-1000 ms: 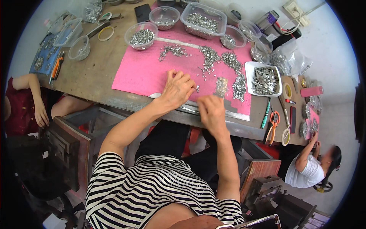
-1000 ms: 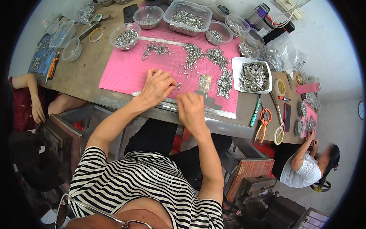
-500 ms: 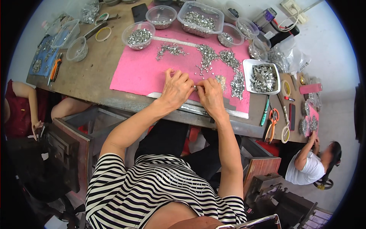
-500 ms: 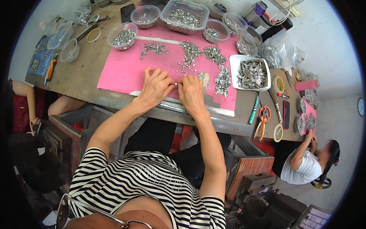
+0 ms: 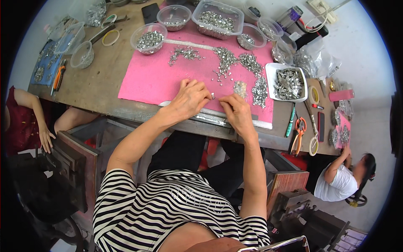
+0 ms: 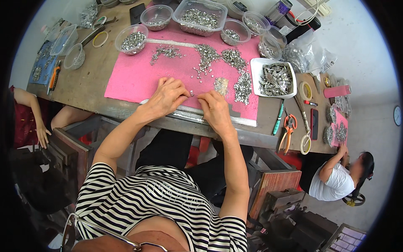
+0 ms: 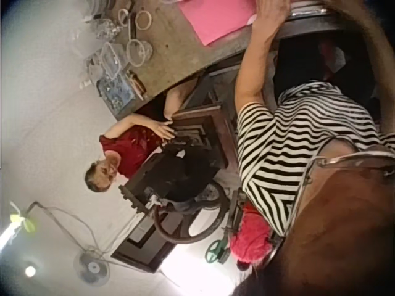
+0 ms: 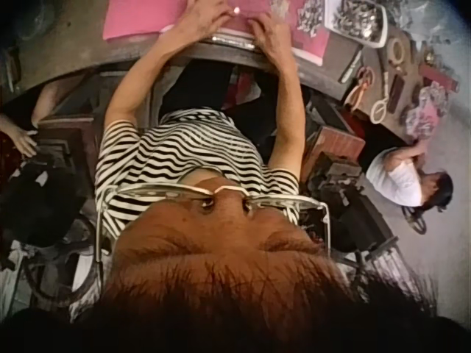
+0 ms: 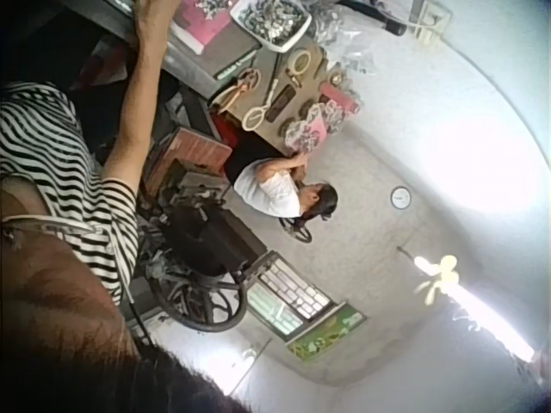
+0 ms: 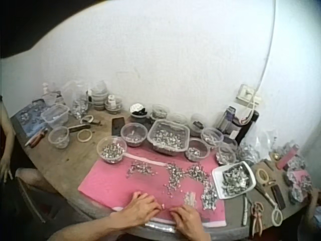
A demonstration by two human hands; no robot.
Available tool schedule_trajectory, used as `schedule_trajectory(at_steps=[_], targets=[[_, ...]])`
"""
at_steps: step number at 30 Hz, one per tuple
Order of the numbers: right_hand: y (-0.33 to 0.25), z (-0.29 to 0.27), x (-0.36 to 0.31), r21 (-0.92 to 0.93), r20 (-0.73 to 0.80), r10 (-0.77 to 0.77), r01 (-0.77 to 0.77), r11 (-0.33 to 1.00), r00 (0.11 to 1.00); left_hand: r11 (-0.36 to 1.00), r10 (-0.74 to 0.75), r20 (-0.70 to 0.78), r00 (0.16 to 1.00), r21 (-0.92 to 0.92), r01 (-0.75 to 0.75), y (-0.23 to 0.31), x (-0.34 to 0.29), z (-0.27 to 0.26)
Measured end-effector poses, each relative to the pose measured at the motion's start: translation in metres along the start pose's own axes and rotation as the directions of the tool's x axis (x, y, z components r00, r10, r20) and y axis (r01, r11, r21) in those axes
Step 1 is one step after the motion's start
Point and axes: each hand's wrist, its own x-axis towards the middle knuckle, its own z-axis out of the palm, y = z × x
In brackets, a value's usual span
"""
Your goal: The person places small metal pieces into a metal bar by hand, brushes the surface with a toothbrush, inserts the metal bar into a press machine to compress it by turning the wheel, and sorts small metal pieces on the mat.
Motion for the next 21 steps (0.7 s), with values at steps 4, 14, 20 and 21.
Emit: schedule_trajectory(at_steps=[4,14,20,21], targets=[[0.002,-0.004,-0.001,0.072,0.001,0.132,-0.132,0.989,0.991,0.998,-0.063,-0.025,0.998,-0.007,0.063,-0.002,-0.001,0.001],[-0.007,0.01,0.0,-0.161,-0.019,0.071,-0.073,0.984,0.997,0.988,-0.03,-0.041,0.999,0.149,0.036,0.012,-0.002,0.002],[-0.038,0.003,-0.021,0.16,0.004,0.045,-0.045,0.986,0.999,0.975,-0.099,0.059,0.993,-0.193,0.109,0.022,-0.02,-0.023],[-0.04,0.007,-0.026,0.161,0.005,0.046,-0.046,0.986,0.999,0.958,-0.119,0.065,0.991,-0.256,0.132,0.025,-0.025,-0.024]])
